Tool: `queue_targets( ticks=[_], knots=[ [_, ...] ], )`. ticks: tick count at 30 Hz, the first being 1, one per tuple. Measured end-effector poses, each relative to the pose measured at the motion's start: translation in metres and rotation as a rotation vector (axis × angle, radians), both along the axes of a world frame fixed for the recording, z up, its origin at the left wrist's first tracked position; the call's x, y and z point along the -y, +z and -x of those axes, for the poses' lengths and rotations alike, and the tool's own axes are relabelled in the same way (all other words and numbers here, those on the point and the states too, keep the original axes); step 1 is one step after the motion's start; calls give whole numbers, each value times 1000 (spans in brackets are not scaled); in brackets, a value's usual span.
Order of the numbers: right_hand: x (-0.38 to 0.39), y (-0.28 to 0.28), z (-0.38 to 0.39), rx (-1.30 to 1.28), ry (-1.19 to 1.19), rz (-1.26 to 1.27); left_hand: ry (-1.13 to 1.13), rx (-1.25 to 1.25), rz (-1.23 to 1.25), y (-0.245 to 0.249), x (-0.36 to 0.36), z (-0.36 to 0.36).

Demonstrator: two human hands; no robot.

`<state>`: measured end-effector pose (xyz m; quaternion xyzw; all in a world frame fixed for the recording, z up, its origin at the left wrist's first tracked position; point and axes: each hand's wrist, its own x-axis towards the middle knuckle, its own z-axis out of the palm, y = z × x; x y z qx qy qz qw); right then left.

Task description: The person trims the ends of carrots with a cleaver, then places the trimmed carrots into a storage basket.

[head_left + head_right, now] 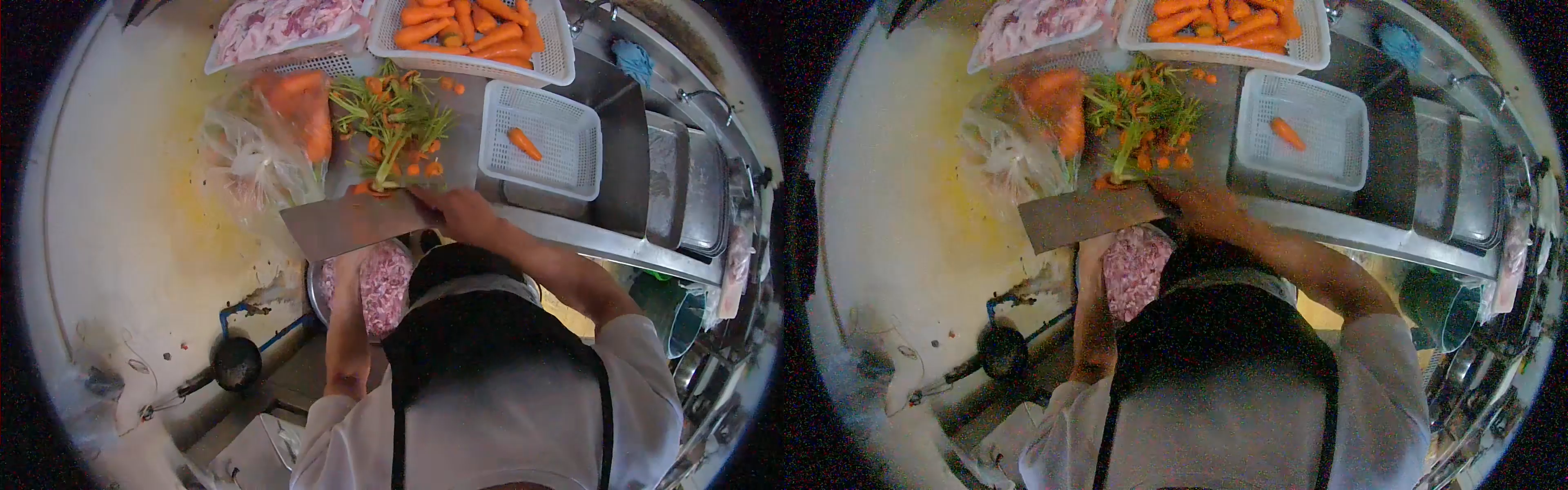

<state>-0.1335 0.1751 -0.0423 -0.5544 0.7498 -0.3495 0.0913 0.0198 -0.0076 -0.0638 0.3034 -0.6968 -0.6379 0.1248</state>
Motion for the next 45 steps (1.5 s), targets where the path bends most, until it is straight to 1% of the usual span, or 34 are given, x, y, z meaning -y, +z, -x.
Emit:
queue_targets(
  ticks=[1,3,5,6,7,8,9,11,12,13,14,15,16,17,18,20,21,22,23,24,26,28,30,33,34,36,37,38,39,40,42,43,44,45],
  knots=[
    [2,0,1,0,2,0,7,-4,-7,1,2,-9],
    [5,2,4,-35,36,-256,20,-15,-23,0,3,-22],
    [2,-12,15,4,19,-246,32,-28,-36,-1,9,-26],
    [3,-18,24,43,7,-233,38,-31,-34,15,7,-22],
    [4,-13,32,41,9,-233,28,-47,222,46,2,-13],
    [1,-4,38,77,-4,-318,14,-54,471,63,-4,-11],
    [-4,1,39,113,-7,-405,21,-45,464,64,-7,-14],
    [-5,-28,47,110,-14,-393,46,-58,434,65,0,-3],
    [-4,-26,46,123,-35,-389,51,-60,433,64,0,0],
    [-5,-24,46,117,-36,-388,95,-138,305,62,-1,4],
    [-8,-23,40,172,-76,-241,136,-212,176,59,-1,8],
    [-9,-17,31,231,-114,-94,135,-209,176,58,0,10],
    [-9,-16,25,235,-116,-94,153,-198,63,56,0,12],
    [-10,-15,20,329,-171,-125,168,-187,-52,54,1,13],
    [-13,-14,18,420,-228,-155,163,-188,-53,45,2,13],
    [-19,-31,12,422,-251,-107,208,-307,180,25,7,15],
    [-20,-29,9,431,-269,-63,204,-313,180,27,5,16],
    [-22,-25,8,426,-272,-60,287,-339,-114,30,1,14],
    [-25,-21,8,517,-288,-115,364,-359,-410,31,-1,13],
    [-25,-12,8,611,-303,-171,362,-361,-409,28,-2,12],
    [-24,3,7,619,-308,-161,488,-451,-812,13,-6,6],
    [-20,13,5,627,-311,-151,488,-460,-831,4,-9,3],
    [-16,23,2,539,-313,-12,494,-470,-852,2,-12,1],
    [-11,68,-4,616,-308,19,560,-432,-861,12,-18,-1],
    [-9,61,-3,615,-303,20,570,-426,-846,16,-20,-1],
    [-10,27,2,474,-219,-90,579,-424,-830,15,-22,-7],
    [-17,1,4,466,-224,-81,539,-511,-868,9,-18,-13],
    [-25,-29,9,455,-203,-197,494,-600,-905,6,-12,-13],
    [-33,-47,11,449,-181,-317,482,-603,-903,11,-6,-12],
    [-41,-54,10,448,-185,-317,505,-575,-890,16,-3,-12],
    [-56,-59,11,384,-283,-213,519,-557,-885,13,0,-6],
    [-57,-48,14,377,-290,-208,440,-483,-864,6,6,2],
    [-60,-36,16,488,-383,-259,364,-406,-838,-1,11,9],
    [-61,-27,17,602,-472,-311,339,-416,-836,0,11,26]
  ],
)
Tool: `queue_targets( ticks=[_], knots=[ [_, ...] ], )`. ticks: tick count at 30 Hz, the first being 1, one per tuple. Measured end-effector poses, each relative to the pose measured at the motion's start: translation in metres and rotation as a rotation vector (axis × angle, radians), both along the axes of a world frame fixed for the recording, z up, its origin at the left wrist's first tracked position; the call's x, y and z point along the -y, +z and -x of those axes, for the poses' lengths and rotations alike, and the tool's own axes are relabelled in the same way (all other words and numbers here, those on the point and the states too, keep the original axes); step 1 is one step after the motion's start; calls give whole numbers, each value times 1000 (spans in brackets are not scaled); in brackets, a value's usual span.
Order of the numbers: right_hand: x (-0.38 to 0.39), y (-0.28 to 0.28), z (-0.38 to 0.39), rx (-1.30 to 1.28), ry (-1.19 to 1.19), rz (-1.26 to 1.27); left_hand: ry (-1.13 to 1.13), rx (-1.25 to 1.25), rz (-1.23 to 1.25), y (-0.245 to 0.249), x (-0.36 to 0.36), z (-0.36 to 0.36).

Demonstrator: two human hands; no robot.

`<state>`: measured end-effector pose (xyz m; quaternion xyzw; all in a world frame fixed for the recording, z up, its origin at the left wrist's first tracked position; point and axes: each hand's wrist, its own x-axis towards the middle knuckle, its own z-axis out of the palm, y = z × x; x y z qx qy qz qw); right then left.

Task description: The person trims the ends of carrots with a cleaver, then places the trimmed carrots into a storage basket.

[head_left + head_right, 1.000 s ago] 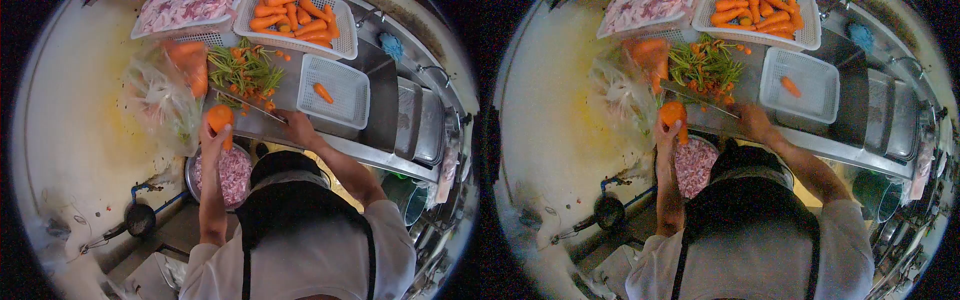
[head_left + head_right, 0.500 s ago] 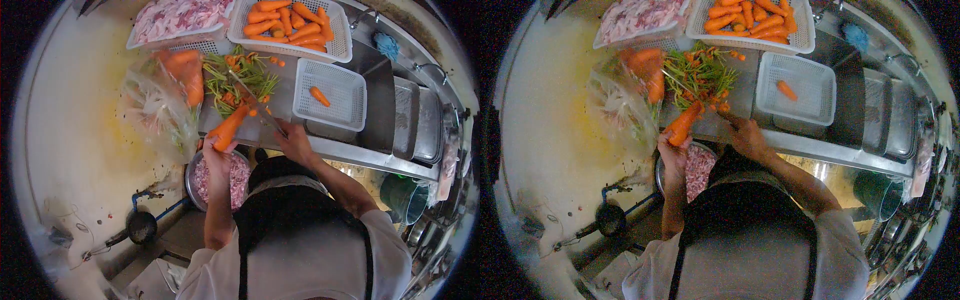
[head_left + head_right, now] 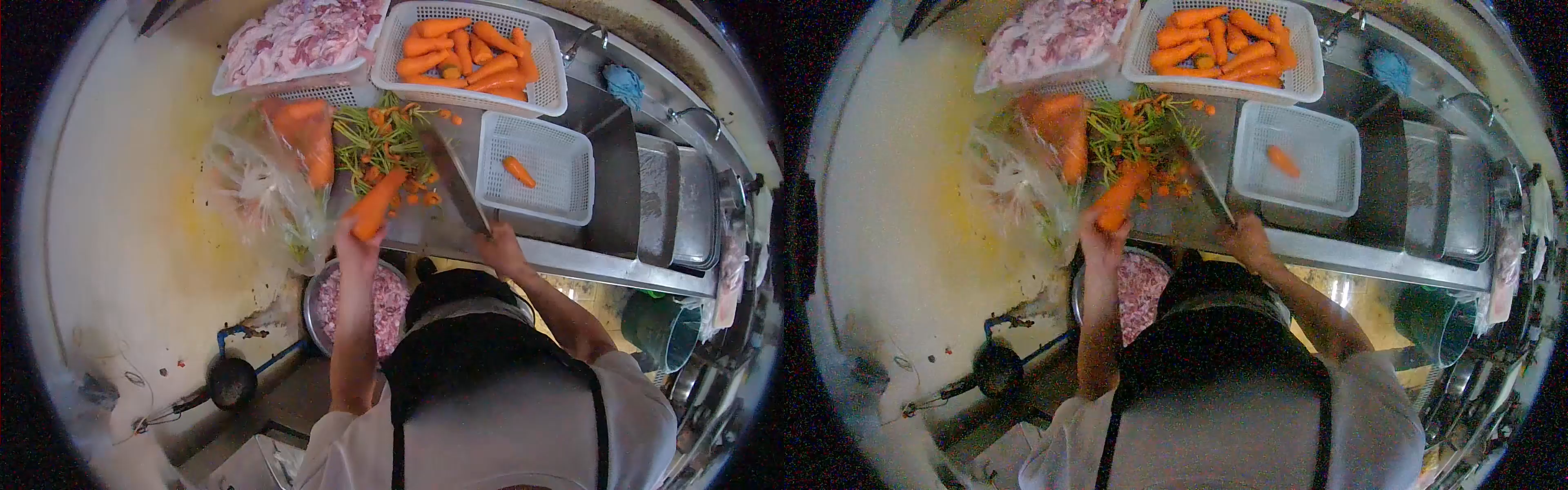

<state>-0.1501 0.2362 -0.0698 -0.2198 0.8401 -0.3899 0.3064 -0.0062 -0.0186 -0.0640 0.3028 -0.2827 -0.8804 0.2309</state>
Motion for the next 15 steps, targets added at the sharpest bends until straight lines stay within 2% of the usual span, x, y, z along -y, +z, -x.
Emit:
queue_targets(
  ticks=[1,3,5,6,8,9,11,13,15],
  knots=[
    [-1,-1,1,-1,2,4,-15,-17,9,1,-2,25],
    [-7,-9,6,8,-142,173,-25,-109,100,30,-1,81],
    [-15,-20,11,-31,-155,157,-41,-402,185,76,-1,127],
    [-18,-24,15,-71,-173,148,-14,-400,189,87,-3,137],
    [-28,-24,15,16,-185,215,298,-135,670,103,5,142],
    [-32,-24,12,107,-233,277,331,-123,685,105,12,127],
    [-38,-10,2,99,-233,322,564,40,728,108,26,82],
    [-44,3,-6,90,-270,368,818,100,662,55,82,28],
    [-47,11,-9,180,-354,216,597,258,726,18,148,-27]
  ],
)
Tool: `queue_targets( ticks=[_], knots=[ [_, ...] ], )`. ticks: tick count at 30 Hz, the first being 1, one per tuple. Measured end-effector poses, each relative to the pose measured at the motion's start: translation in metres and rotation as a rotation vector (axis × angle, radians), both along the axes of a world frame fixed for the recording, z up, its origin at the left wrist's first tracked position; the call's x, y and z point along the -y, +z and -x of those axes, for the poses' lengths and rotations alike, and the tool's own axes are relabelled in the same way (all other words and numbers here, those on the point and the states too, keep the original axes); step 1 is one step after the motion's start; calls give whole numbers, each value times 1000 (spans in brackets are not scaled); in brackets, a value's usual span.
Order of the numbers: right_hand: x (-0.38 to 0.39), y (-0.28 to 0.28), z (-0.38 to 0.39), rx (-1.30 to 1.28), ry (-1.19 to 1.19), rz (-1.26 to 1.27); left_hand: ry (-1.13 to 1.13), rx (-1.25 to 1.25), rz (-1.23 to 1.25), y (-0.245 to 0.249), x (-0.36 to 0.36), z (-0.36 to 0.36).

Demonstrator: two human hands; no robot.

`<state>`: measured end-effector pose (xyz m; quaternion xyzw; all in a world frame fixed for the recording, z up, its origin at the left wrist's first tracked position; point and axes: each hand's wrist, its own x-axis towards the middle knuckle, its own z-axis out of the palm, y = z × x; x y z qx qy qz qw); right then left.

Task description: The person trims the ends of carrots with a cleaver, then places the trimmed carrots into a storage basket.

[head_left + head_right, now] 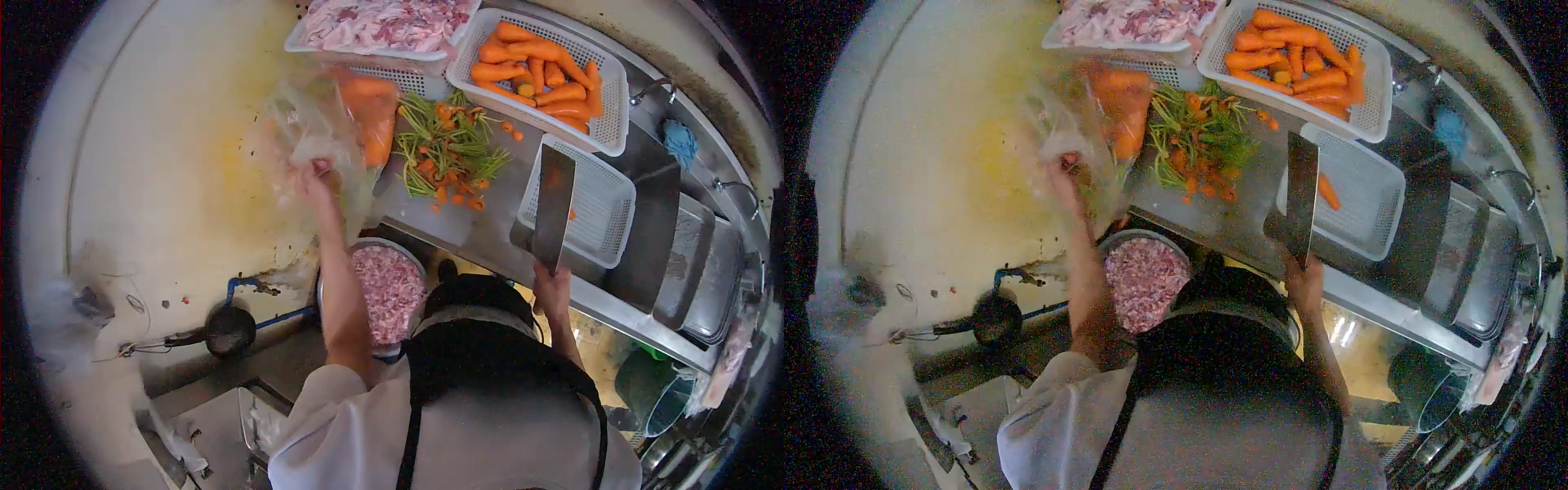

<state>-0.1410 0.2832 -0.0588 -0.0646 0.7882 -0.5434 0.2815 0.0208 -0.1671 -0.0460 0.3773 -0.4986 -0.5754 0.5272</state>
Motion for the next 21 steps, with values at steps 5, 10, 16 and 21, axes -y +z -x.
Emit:
queue_targets(
  ticks=[5,10,16,21],
  knots=[
    [-6,-23,2,-56,76,9,828,1244,1242,27,64,-58],
    [9,-8,0,-10,8,12,209,1084,687,21,42,-37],
    [15,-6,-3,-190,103,67,176,1165,882,-33,116,-23],
    [-3,-23,-5,-169,167,-137,574,1438,666,-8,118,-8]
  ],
)
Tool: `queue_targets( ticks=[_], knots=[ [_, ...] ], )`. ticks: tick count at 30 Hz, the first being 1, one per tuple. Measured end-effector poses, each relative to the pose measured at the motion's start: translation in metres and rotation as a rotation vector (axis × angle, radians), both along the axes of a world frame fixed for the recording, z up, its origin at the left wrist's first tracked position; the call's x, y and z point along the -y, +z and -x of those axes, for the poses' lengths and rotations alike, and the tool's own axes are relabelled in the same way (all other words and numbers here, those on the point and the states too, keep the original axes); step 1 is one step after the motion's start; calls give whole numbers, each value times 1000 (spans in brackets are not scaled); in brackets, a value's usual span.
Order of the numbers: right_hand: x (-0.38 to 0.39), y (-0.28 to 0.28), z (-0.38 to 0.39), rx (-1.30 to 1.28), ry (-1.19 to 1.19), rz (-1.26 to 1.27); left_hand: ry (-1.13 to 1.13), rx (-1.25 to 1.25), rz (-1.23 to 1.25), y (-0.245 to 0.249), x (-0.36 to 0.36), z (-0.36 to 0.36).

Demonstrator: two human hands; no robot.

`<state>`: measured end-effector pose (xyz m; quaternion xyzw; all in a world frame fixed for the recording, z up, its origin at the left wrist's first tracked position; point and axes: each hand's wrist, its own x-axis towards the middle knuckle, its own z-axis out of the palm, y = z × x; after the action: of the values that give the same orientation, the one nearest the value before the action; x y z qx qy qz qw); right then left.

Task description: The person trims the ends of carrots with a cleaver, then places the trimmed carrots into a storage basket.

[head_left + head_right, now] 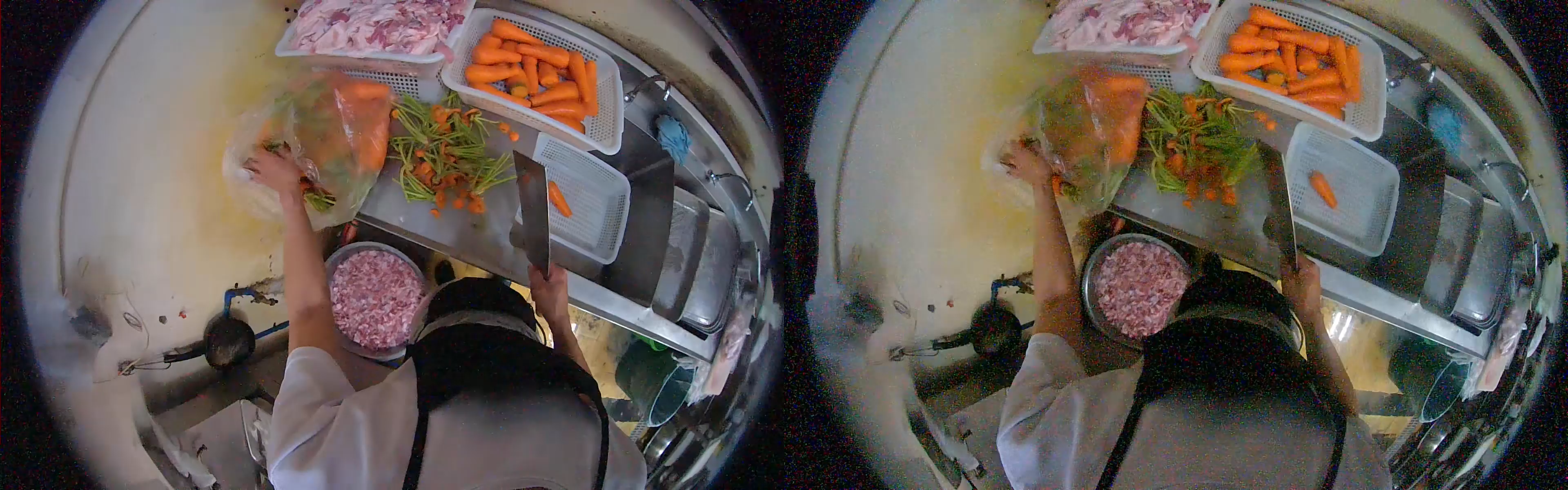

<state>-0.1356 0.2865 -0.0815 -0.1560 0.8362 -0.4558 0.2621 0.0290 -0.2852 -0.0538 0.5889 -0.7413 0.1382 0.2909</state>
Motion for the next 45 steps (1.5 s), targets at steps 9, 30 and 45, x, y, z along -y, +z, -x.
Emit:
queue_targets(
  ticks=[9,30,45],
  knots=[
    [-5,-4,-5,-66,10,91,-187,-172,-60,1,6,-2],
    [12,4,8,87,97,16,-769,-1417,-459,225,-159,-41],
    [-14,-18,4,226,-62,143,-857,-808,-243,275,-261,1]
  ],
)
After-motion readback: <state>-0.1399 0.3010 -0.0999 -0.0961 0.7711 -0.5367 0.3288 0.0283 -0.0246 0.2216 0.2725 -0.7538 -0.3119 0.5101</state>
